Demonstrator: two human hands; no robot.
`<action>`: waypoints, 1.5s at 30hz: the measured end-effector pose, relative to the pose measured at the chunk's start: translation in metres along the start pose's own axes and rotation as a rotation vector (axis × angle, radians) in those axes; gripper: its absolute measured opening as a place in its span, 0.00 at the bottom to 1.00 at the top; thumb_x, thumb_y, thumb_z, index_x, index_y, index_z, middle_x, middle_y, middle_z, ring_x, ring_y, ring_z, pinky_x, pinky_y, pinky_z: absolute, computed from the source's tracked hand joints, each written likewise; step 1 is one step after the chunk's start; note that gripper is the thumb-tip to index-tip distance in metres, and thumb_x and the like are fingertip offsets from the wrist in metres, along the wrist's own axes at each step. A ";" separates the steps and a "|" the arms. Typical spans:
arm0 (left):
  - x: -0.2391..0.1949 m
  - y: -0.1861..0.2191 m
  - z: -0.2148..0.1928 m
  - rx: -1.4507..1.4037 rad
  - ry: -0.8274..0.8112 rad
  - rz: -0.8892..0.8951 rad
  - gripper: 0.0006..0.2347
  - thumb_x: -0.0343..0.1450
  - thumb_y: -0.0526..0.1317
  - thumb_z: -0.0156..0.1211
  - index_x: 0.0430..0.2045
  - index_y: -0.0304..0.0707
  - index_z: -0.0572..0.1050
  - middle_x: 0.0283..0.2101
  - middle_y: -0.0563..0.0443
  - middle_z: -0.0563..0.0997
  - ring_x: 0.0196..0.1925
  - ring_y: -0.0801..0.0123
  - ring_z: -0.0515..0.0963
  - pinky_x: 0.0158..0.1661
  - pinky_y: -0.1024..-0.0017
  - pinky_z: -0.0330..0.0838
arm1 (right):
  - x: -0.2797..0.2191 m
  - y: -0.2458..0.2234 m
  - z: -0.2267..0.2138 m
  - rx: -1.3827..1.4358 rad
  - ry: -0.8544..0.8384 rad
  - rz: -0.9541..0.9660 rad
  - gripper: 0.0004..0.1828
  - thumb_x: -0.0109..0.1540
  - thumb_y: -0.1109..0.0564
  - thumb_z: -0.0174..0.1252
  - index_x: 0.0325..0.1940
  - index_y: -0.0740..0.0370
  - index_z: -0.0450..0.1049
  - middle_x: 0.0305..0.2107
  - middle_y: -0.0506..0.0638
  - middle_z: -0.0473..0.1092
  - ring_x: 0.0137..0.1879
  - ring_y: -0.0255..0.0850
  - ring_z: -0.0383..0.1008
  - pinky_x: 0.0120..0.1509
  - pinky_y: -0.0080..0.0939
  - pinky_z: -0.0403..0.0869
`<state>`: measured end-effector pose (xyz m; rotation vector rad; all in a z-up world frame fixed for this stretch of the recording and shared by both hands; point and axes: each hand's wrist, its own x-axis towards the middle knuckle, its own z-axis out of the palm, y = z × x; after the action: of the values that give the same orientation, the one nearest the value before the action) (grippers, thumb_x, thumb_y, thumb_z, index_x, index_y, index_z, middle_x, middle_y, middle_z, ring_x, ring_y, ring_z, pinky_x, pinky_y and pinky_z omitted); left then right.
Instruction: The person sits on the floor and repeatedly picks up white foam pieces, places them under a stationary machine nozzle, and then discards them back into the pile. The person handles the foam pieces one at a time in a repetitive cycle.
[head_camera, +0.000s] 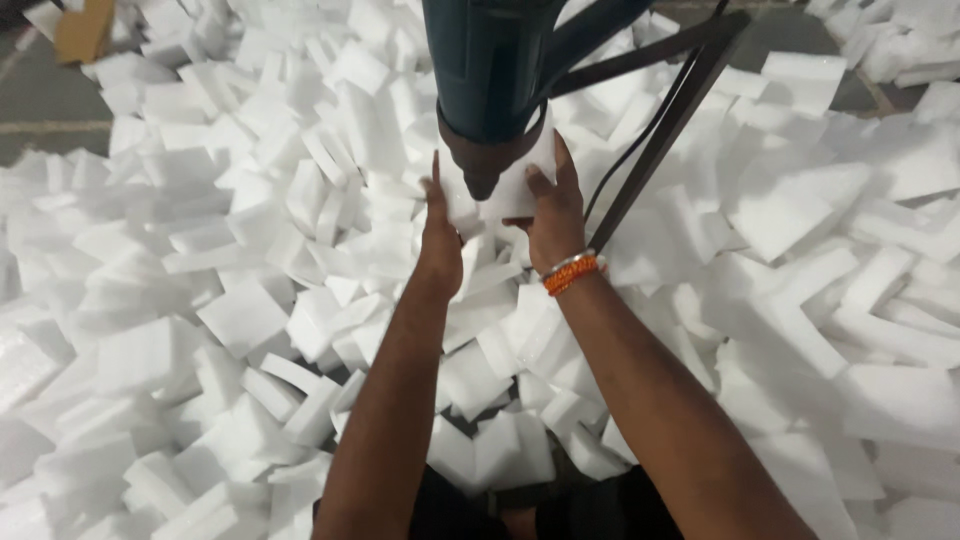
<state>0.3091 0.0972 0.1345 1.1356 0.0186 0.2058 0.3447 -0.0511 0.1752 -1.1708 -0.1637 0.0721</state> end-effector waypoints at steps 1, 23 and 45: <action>-0.002 0.000 0.000 -0.001 0.005 -0.030 0.31 0.75 0.64 0.26 0.75 0.61 0.43 0.78 0.49 0.52 0.75 0.57 0.57 0.67 0.55 0.54 | -0.002 0.000 0.001 -0.009 0.026 0.005 0.35 0.65 0.57 0.51 0.77 0.47 0.52 0.60 0.54 0.67 0.56 0.46 0.75 0.39 0.42 0.79; -0.193 -0.107 -0.038 0.868 0.027 0.211 0.29 0.79 0.53 0.36 0.73 0.34 0.49 0.77 0.36 0.51 0.78 0.47 0.50 0.73 0.56 0.45 | -0.177 0.042 -0.092 -0.267 -0.047 0.112 0.37 0.63 0.54 0.57 0.76 0.56 0.56 0.64 0.54 0.64 0.64 0.45 0.67 0.62 0.47 0.68; -0.296 -0.112 -0.058 0.132 0.105 -0.029 0.40 0.70 0.60 0.53 0.72 0.30 0.50 0.71 0.37 0.63 0.71 0.51 0.62 0.66 0.59 0.57 | -0.397 -0.134 -0.098 -1.126 -0.292 -1.199 0.35 0.65 0.51 0.62 0.74 0.62 0.60 0.63 0.60 0.63 0.68 0.51 0.65 0.69 0.54 0.68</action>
<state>0.0295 0.0527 -0.0172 1.2545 0.1436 0.2413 -0.0344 -0.2484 0.2254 -1.9738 -1.2543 -1.0293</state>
